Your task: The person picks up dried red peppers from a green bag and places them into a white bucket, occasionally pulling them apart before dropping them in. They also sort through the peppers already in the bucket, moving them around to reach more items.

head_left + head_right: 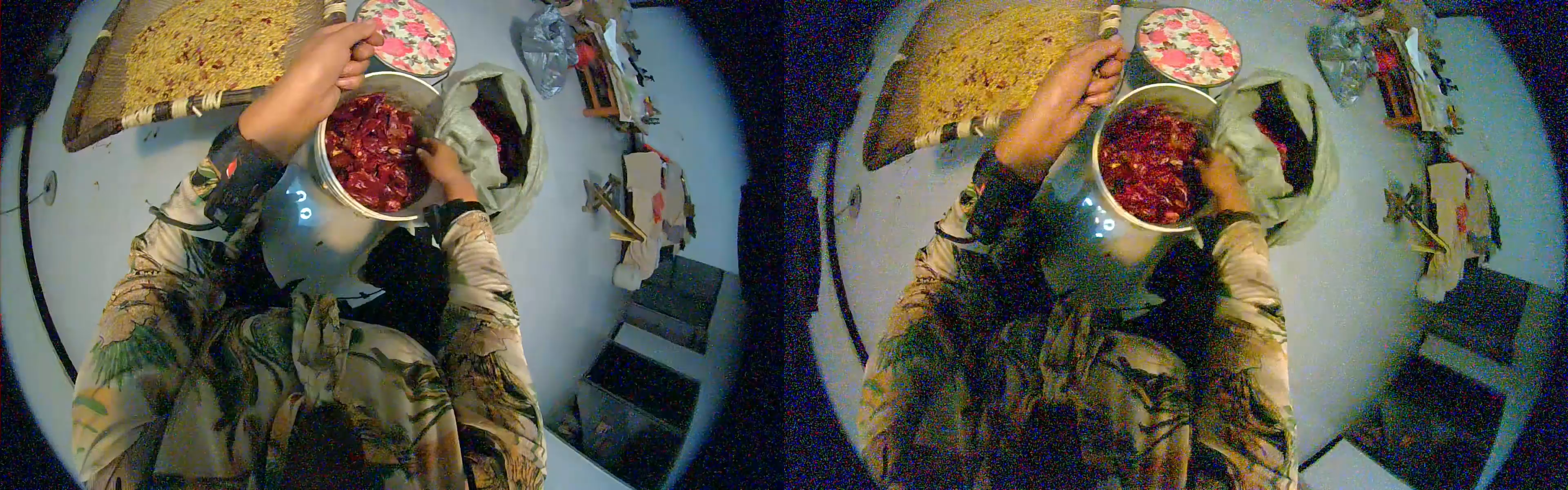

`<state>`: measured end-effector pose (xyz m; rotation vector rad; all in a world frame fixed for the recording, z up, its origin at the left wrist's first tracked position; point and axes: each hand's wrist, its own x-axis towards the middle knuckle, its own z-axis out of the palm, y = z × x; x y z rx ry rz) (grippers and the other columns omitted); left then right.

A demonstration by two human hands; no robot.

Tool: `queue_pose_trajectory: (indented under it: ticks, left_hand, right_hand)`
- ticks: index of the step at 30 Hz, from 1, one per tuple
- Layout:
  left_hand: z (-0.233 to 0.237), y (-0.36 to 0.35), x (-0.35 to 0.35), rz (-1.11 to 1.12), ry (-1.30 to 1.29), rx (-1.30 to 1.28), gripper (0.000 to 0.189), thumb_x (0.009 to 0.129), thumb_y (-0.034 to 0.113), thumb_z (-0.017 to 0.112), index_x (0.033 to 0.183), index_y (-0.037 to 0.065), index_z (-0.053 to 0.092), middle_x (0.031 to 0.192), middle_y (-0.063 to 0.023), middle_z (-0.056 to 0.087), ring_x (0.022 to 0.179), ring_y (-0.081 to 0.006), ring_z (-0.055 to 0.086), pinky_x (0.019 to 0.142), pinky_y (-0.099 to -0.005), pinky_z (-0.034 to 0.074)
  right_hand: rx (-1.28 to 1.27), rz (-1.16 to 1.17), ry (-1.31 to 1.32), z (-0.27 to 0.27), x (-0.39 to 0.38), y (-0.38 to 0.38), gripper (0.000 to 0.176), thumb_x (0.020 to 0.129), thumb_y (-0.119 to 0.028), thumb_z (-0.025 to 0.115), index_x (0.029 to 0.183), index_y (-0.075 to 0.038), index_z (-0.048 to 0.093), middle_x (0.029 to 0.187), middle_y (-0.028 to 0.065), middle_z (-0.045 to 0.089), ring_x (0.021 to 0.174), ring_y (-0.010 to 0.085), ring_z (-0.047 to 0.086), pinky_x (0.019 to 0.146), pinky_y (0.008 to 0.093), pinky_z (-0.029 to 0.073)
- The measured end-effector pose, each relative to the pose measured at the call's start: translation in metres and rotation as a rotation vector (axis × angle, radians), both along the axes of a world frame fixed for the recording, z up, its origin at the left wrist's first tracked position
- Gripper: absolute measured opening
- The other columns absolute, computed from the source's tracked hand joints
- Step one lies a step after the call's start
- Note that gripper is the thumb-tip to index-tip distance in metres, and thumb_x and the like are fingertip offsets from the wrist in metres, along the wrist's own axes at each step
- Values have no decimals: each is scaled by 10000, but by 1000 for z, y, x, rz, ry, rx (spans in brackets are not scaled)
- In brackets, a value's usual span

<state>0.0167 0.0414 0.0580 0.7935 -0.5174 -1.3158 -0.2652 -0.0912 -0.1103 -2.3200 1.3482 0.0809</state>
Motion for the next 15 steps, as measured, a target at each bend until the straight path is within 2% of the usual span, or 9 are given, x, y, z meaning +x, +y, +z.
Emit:
queue_pose_trajectory:
  ticks: [3,6,8,9,12,15]
  left_hand:
    - [-8,15,12,1,47,29,168,909,245,479,830,97,493,636,64,359,494,-26,293,411,-179,210]
    - [-10,16,10,102,205,41,197,889,201,530,791,31,527,610,38,414,431,-27,279,369,-194,203]
    - [-10,16,10,108,117,54,185,900,226,503,806,67,511,608,51,376,464,-28,288,397,-183,213]
    - [-12,15,10,108,71,59,180,906,238,490,813,85,503,606,58,357,481,-28,293,411,-178,218]
    - [-21,4,13,45,161,51,200,910,238,486,803,70,501,587,57,365,450,-27,282,378,-181,206]
    - [-22,-3,12,61,181,75,209,914,236,483,801,61,499,581,57,364,433,-27,270,364,-181,193]
  right_hand:
    - [43,-32,-81,-6,6,-8,400,800,-293,637,1105,-39,592,1075,216,597,996,365,571,864,420,450]
    - [271,-73,-326,25,50,12,431,793,-296,656,1106,-10,582,1066,184,613,994,310,581,874,383,445]
    - [318,-52,-422,39,77,22,444,787,-286,668,1118,-7,571,1056,151,620,989,270,579,879,364,439]
    - [340,-44,-473,35,85,23,451,784,-281,674,1125,-6,566,1052,135,624,986,250,578,882,355,436]
    - [548,-180,-709,22,110,19,473,760,-261,704,1132,-9,556,1042,120,623,974,227,576,874,340,440]
    - [494,-194,-677,6,125,2,524,716,-269,745,1124,-5,552,1043,124,617,952,227,579,867,334,446]
